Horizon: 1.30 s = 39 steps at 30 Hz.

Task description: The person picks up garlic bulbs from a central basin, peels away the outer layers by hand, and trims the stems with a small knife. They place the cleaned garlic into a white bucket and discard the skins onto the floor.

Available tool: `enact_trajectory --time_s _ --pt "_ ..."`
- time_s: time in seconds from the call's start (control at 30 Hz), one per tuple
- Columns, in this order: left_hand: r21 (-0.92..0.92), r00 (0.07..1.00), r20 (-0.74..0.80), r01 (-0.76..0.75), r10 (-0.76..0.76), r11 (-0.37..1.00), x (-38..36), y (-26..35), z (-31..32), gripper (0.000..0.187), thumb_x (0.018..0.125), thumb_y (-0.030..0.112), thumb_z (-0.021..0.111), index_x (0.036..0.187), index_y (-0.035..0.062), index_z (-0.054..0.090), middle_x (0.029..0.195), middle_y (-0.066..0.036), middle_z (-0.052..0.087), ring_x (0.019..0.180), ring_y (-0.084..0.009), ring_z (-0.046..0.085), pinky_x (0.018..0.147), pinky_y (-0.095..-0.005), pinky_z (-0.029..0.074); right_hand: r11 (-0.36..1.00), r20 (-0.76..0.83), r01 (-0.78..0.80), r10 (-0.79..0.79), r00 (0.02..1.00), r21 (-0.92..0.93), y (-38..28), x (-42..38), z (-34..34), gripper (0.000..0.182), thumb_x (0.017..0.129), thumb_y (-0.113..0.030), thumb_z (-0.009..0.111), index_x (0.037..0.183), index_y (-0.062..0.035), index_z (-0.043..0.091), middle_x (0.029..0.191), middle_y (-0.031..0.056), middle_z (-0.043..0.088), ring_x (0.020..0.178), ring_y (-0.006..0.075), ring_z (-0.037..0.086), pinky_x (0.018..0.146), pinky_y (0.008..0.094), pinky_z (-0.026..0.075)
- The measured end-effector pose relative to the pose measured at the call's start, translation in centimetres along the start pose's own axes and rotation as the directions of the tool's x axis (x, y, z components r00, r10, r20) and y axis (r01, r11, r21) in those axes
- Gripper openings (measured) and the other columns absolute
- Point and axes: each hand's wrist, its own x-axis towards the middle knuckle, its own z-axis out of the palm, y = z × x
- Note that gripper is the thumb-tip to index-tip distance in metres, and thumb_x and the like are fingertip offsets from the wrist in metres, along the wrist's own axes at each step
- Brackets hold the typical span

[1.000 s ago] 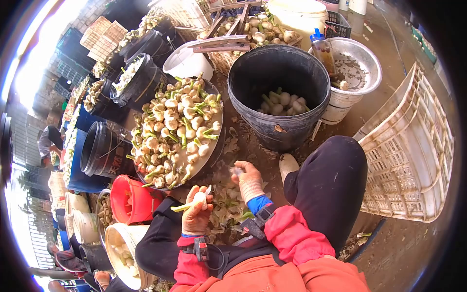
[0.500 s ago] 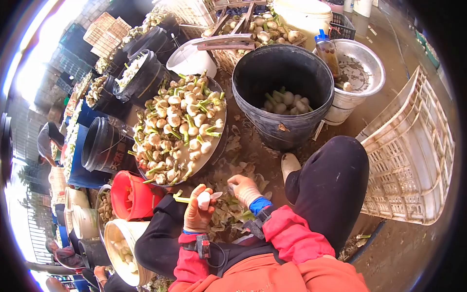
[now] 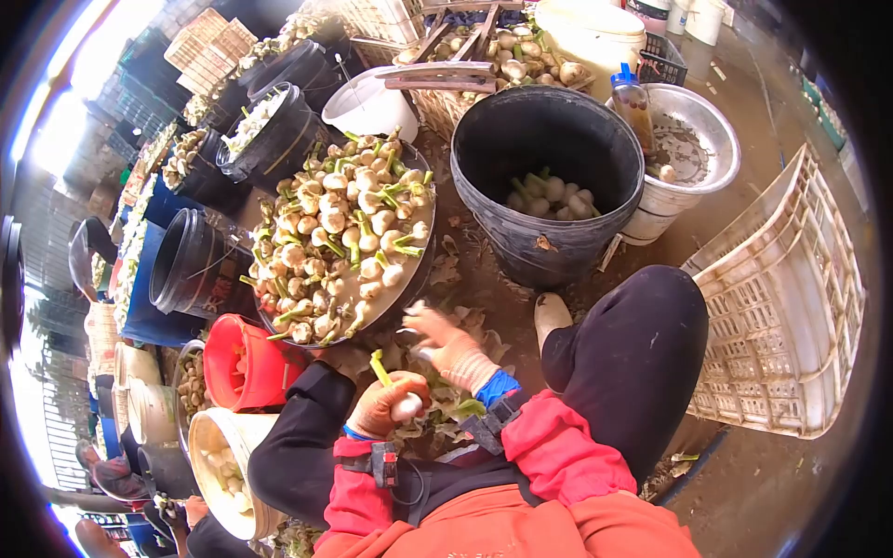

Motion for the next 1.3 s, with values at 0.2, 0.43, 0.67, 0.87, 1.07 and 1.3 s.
enact_trajectory --time_s 0.2,0.43,0.67,0.87,1.07,1.3 --pt "-0.022 0.958 0.152 0.248 -0.242 0.968 -0.9 0.4 0.5 0.041 0.084 0.032 0.062 0.104 -0.0032 0.058 0.084 -0.016 0.063 0.072 -0.023 0.062 0.064 -0.0314 0.051 0.909 0.336 -0.334 0.242 0.91 0.248 -3.7 -0.7 1.4 0.034 0.086 -0.002 0.057 0.119 -0.0073 0.057 0.115 0.0053 0.06 0.098 0.0121 0.056 0.086 0.0262 0.045" --pt "-0.218 0.979 0.198 0.002 0.043 0.976 0.9 -1.0 0.2 0.056 0.082 0.035 0.065 0.121 -0.0013 0.046 0.104 -0.012 0.06 0.083 -0.0238 0.064 0.063 -0.0322 0.053 0.926 0.063 -0.36 0.355 0.933 0.113 -5.0 -0.8 1.0 0.026 0.086 -0.002 0.052 0.109 -0.0057 0.062 0.098 0.0107 0.065 0.092 0.0192 0.061 0.081 0.0282 0.047" --pt "-0.273 0.959 0.273 0.156 -0.079 0.949 -1.7 1.3 4.2 0.048 0.079 0.031 0.068 0.114 0.0029 0.05 0.09 -0.012 0.063 0.08 -0.0299 0.065 0.062 -0.0375 0.056 0.865 -0.392 -0.464 0.366 0.844 -0.192 4.3 -0.5 -2.8 0.017 0.083 -0.004 0.051 0.092 -0.0075 0.066 0.083 0.0128 0.065 0.082 0.0232 0.063 0.076 0.0302 0.048" --pt "-0.798 0.962 -0.106 -0.233 0.252 0.556 0.6 0.2 -0.5 0.047 0.085 0.045 0.057 0.103 0.0012 0.052 0.091 -0.01 0.05 0.088 -0.0286 0.054 0.068 -0.0381 0.057 0.954 0.146 -0.145 0.188 0.971 -0.264 3.2 -0.5 -0.7 0.04 0.082 -0.024 0.067 0.117 -0.0079 0.056 0.117 0.0112 0.054 0.105 0.0208 0.053 0.088 0.0296 0.042" --pt "-0.787 0.943 -0.241 -0.328 0.229 0.523 0.2 0.7 -0.9 0.043 0.087 0.044 0.055 0.099 0.0021 0.055 0.095 -0.011 0.052 0.091 -0.0309 0.054 0.07 -0.042 0.058 0.887 0.29 -0.443 0.462 0.838 -0.132 -2.2 -1.5 2.0 0.027 0.082 -0.022 0.068 0.103 -0.0063 0.066 0.093 0.0035 0.066 0.087 0.0111 0.056 0.08 0.0265 0.044" --pt "-0.626 0.692 -0.41 -0.687 0.593 0.368 -5.2 5.7 -2.2 0.048 0.082 0.051 0.057 0.098 0.0057 0.054 0.106 -0.018 0.055 0.102 -0.0383 0.053 0.087 -0.0591 0.046 0.827 -0.184 -0.559 0.542 0.82 -0.058 5.1 -0.9 -0.5 0.016 0.084 -0.018 0.065 0.093 -0.0055 0.068 0.076 0.0024 0.065 0.066 0.0092 0.054 0.063 0.0247 0.044"
